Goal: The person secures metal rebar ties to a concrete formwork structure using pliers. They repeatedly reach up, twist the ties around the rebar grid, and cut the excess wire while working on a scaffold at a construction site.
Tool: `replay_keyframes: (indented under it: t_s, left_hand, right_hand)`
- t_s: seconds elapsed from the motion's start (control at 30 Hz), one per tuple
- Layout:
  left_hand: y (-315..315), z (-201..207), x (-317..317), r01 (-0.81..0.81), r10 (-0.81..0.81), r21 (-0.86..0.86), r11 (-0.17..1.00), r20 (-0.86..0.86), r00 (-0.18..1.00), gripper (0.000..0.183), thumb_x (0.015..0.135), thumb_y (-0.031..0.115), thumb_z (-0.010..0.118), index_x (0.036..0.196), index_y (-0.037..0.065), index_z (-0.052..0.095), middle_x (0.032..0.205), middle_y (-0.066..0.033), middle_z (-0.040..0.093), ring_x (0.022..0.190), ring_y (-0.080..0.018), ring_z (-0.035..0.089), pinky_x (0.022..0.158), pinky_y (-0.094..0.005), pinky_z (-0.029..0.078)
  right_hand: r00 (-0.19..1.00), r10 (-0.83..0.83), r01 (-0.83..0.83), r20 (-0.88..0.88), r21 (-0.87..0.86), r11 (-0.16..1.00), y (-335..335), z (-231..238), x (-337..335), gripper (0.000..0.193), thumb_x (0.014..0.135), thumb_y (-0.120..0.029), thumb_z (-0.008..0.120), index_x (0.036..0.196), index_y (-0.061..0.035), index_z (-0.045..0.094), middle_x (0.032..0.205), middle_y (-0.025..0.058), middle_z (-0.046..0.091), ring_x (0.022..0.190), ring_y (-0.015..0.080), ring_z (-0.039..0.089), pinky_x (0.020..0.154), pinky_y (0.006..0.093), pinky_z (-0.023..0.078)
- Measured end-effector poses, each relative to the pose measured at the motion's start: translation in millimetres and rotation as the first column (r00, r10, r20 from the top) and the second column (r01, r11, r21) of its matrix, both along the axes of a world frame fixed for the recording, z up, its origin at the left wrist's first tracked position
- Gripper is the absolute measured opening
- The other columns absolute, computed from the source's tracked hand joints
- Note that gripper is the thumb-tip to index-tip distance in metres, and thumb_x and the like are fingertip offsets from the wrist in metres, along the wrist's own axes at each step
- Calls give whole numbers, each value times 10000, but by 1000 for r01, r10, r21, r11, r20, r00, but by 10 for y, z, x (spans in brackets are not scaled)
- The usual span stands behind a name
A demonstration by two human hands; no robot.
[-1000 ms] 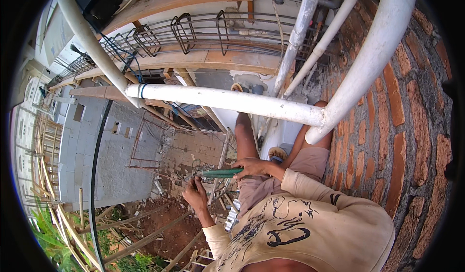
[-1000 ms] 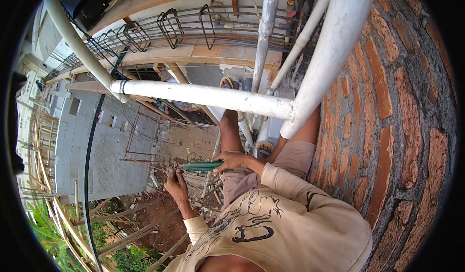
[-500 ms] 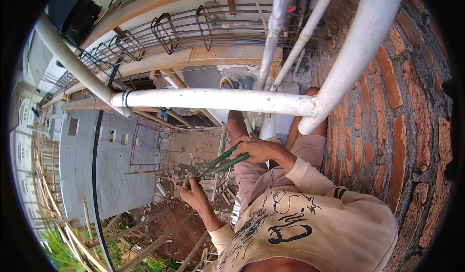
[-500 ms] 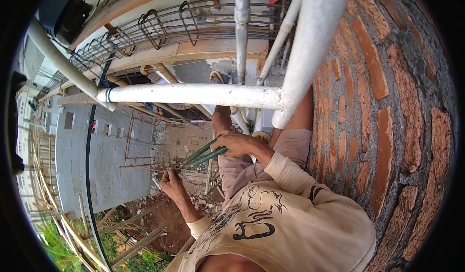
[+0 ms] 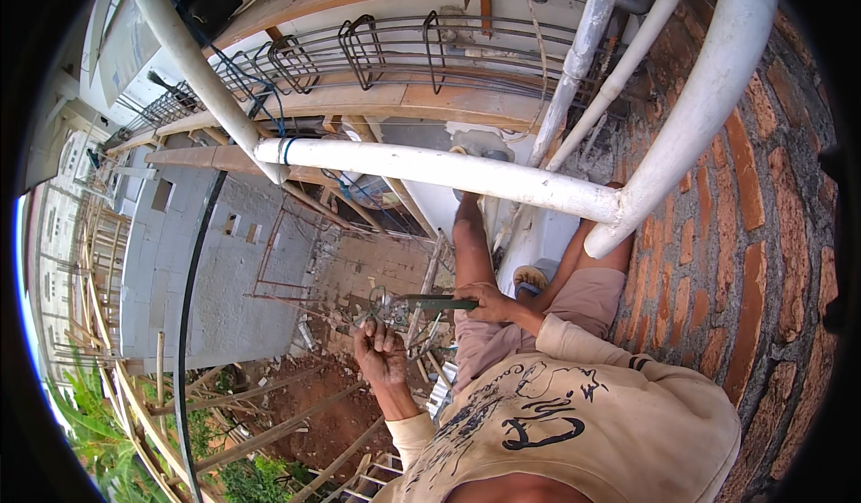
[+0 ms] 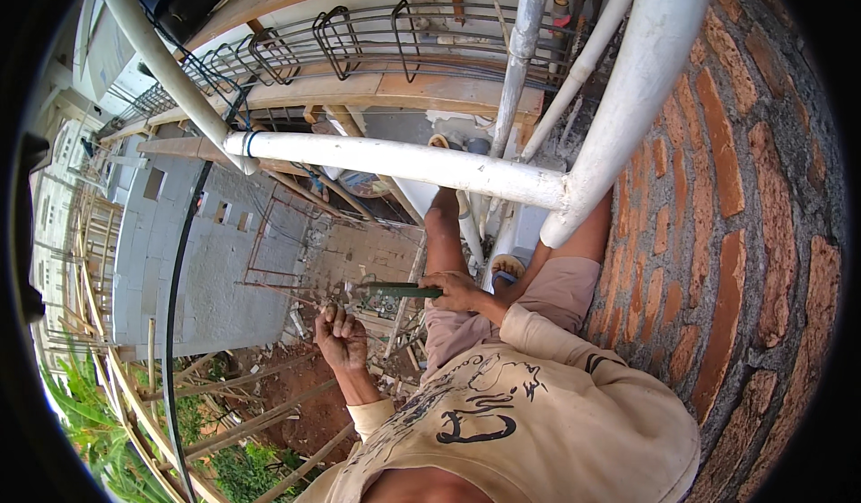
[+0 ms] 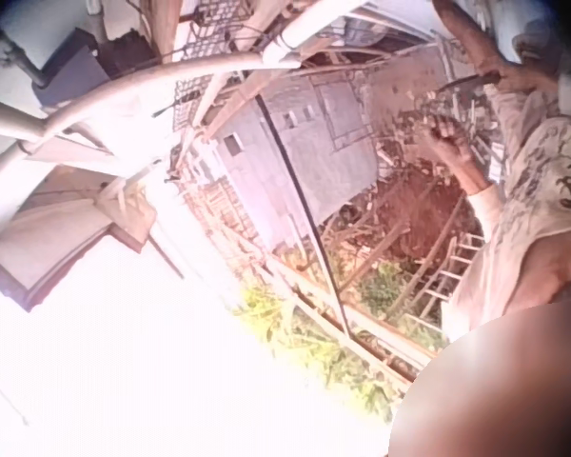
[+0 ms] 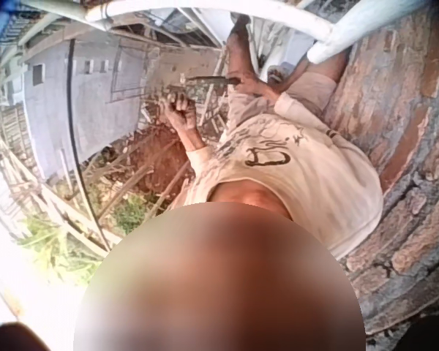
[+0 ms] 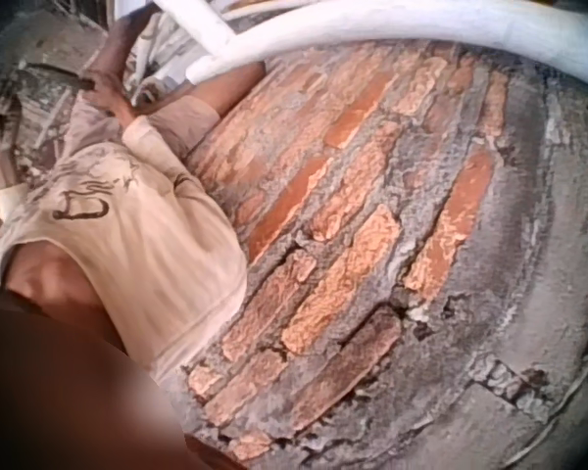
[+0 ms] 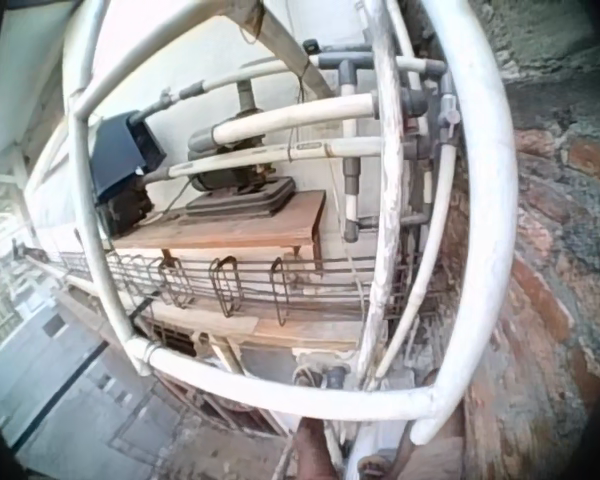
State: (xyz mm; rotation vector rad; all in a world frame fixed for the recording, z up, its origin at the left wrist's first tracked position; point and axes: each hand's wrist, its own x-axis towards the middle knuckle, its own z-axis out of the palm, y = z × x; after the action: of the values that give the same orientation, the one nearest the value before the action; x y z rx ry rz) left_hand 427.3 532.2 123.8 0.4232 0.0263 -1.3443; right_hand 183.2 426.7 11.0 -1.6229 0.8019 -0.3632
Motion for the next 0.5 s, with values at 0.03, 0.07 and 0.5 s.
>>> replay_keyframes:
  t_s: [0.03,0.07,0.5]
  left_hand:
    - [19,8,6,-44,44,-35,998,-8,999,233,1041,164,467,833,70,512,624,-10,488,528,-113,500,505,-264,490]
    - [50,9,16,-93,92,-74,993,-29,995,241,1046,169,461,837,64,518,631,-19,504,531,-113,509,514,-263,517]
    - [579,73,1189,-456,458,-91,885,335,823,203,1060,203,466,935,69,555,761,-43,565,696,-158,575,605,-279,526]
  right_hand:
    - [999,34,-32,7,-198,980,12,8,-20,527,696,0,680,1219,-65,668,1300,126,636,1344,368,475,1090,477,392]
    - [994,103,-88,25,-357,930,-2,39,-45,529,699,-1,672,1224,-63,666,1306,138,631,1338,364,483,1089,466,392]
    - [572,-737,327,360,724,607,-142,-13,-295,208,857,18,601,995,-115,519,950,62,640,946,230,661,842,459,555]
